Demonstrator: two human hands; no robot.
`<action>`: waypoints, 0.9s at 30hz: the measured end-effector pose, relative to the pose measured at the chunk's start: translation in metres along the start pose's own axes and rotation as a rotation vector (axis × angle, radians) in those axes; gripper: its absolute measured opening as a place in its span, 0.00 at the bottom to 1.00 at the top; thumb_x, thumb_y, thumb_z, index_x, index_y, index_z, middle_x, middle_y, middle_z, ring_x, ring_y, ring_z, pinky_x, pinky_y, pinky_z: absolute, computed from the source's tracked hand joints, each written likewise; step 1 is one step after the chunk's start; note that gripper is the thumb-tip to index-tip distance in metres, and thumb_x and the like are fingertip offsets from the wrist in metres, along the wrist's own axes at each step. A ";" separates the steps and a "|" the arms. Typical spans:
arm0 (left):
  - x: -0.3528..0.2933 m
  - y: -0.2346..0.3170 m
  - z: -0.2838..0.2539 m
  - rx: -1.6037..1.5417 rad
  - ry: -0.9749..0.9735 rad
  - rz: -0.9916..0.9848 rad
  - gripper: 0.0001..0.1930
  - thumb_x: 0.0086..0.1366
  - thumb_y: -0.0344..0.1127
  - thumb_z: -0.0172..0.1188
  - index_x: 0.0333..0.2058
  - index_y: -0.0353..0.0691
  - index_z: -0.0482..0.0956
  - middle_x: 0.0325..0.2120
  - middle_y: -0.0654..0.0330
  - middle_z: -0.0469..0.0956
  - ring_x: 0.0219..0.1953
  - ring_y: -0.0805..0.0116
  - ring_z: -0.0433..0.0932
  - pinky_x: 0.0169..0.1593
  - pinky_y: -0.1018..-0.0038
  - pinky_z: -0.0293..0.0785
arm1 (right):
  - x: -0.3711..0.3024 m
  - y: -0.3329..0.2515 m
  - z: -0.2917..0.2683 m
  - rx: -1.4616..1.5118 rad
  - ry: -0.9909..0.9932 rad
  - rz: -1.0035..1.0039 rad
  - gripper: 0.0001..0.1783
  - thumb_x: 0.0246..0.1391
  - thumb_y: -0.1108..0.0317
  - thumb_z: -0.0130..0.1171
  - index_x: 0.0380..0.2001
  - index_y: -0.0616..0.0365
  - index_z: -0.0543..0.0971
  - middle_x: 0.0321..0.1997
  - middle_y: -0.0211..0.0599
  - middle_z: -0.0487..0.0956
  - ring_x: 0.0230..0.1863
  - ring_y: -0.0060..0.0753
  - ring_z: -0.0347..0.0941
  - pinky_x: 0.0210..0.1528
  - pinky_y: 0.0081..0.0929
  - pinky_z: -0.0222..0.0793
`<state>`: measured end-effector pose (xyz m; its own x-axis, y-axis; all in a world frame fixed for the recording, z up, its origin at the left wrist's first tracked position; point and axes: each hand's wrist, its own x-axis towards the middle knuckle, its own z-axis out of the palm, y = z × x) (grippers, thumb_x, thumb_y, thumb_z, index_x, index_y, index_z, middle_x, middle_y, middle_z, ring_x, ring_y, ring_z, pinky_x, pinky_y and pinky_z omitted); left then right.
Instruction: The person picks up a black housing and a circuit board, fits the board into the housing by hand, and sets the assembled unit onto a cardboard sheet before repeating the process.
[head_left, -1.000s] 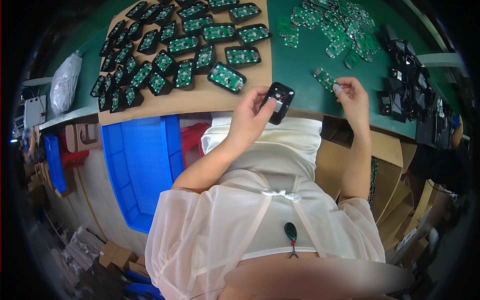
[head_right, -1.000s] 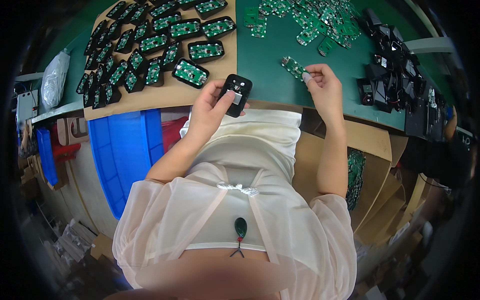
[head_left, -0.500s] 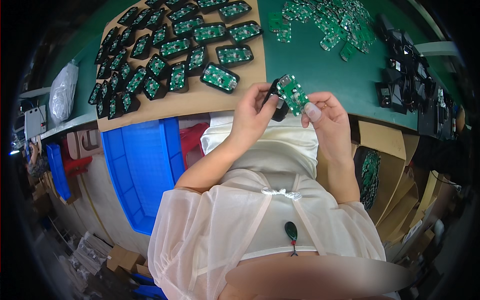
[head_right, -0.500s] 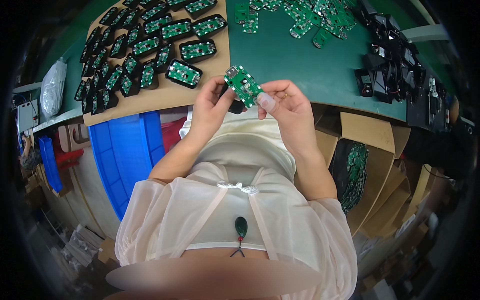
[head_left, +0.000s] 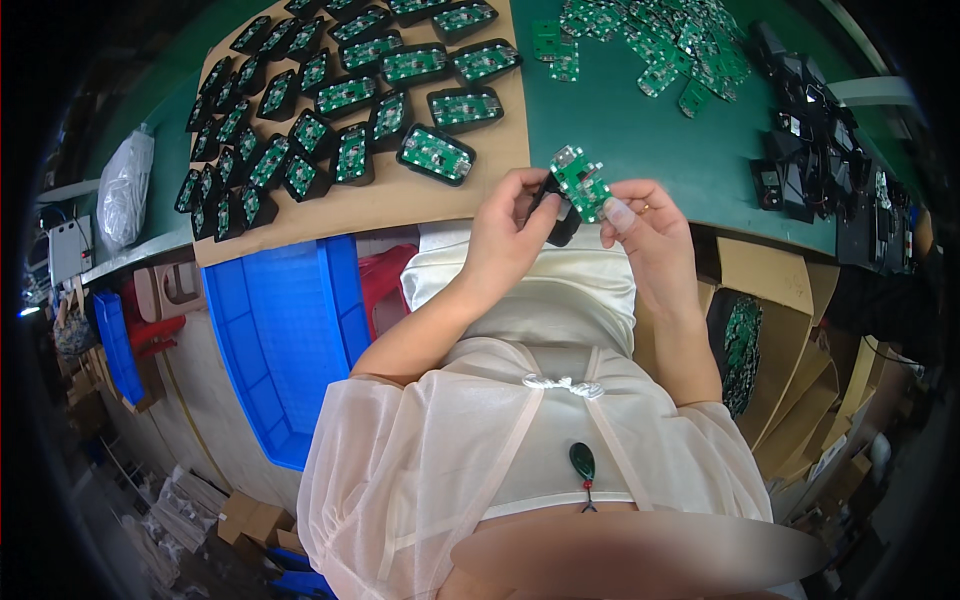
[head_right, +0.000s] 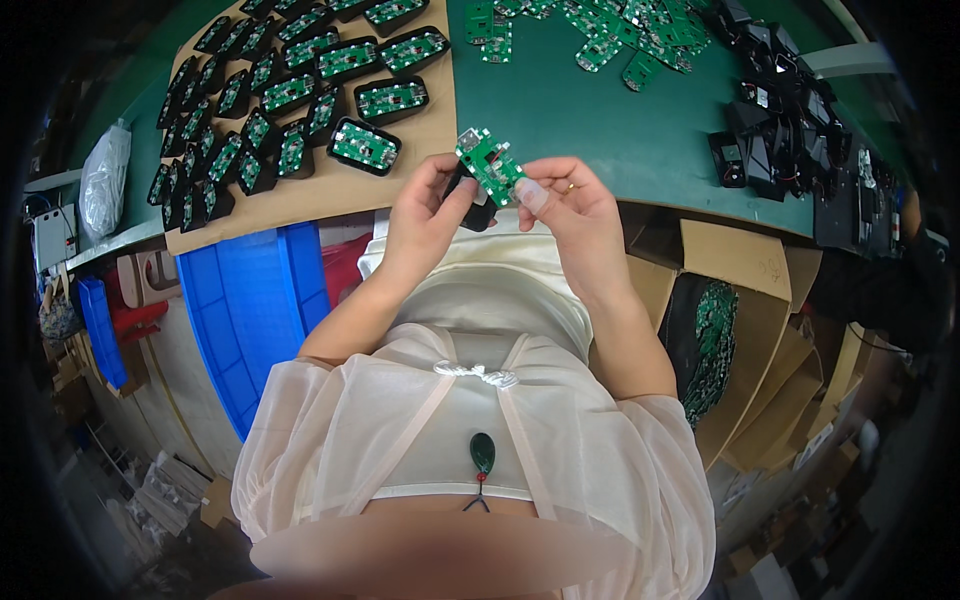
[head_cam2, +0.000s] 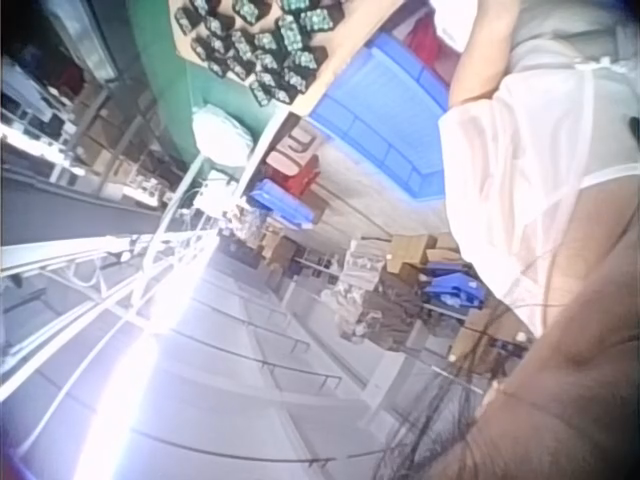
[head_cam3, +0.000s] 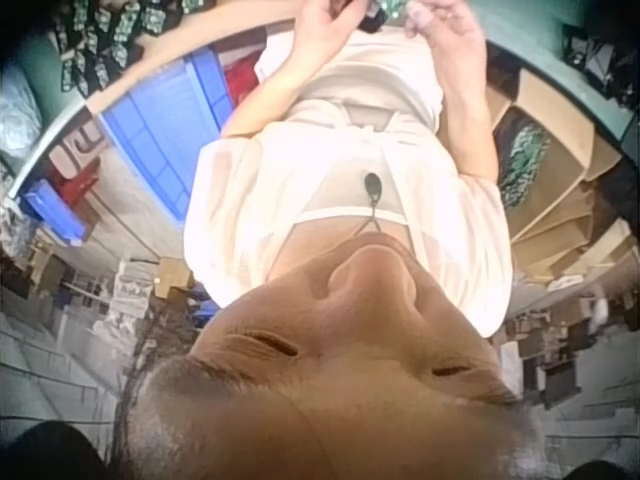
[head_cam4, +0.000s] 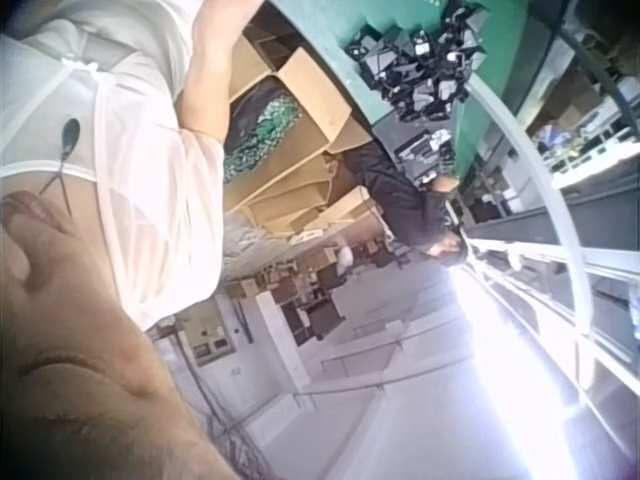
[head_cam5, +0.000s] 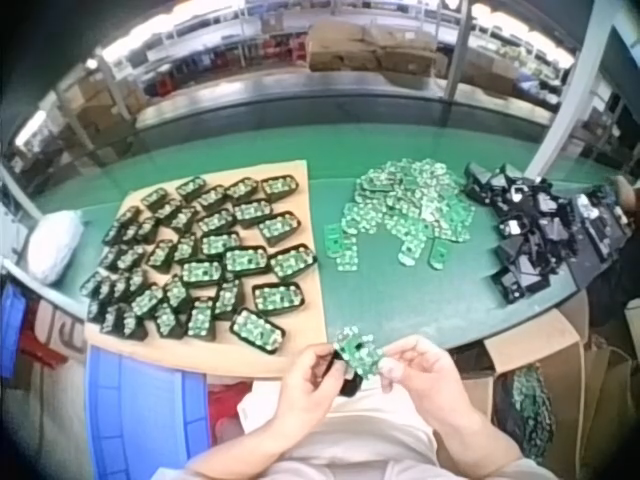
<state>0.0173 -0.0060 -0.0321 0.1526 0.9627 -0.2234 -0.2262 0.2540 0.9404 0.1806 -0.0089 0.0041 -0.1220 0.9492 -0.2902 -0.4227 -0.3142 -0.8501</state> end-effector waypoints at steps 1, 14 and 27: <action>0.000 0.000 0.000 -0.001 0.003 0.032 0.13 0.60 0.25 0.51 0.44 0.31 0.65 0.34 0.60 0.72 0.34 0.80 0.72 0.33 0.83 0.71 | 0.000 0.001 0.000 -0.007 -0.017 0.021 0.09 0.50 0.75 0.55 0.36 0.63 0.71 0.29 0.33 0.74 0.27 0.20 0.68 0.31 0.18 0.66; -0.008 0.018 0.007 0.050 0.025 -0.001 0.17 0.59 0.27 0.55 0.47 0.36 0.65 0.34 0.63 0.72 0.30 0.82 0.70 0.26 0.87 0.67 | -0.001 0.017 -0.004 -0.667 0.115 -0.460 0.11 0.49 0.73 0.58 0.37 0.60 0.75 0.32 0.29 0.69 0.28 0.16 0.66 0.26 0.12 0.59; -0.010 0.030 0.008 0.560 0.087 0.530 0.13 0.52 0.20 0.56 0.37 0.42 0.78 0.38 0.58 0.68 0.24 0.77 0.71 0.27 0.83 0.68 | 0.005 -0.025 0.013 -1.580 -0.083 -0.934 0.08 0.38 0.71 0.56 0.27 0.55 0.72 0.27 0.29 0.68 0.28 0.31 0.63 0.25 0.25 0.58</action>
<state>0.0162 -0.0087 0.0003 0.0785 0.9524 0.2946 0.2760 -0.3048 0.9116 0.1792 0.0042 0.0296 -0.4305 0.7868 0.4423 0.7633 0.5789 -0.2868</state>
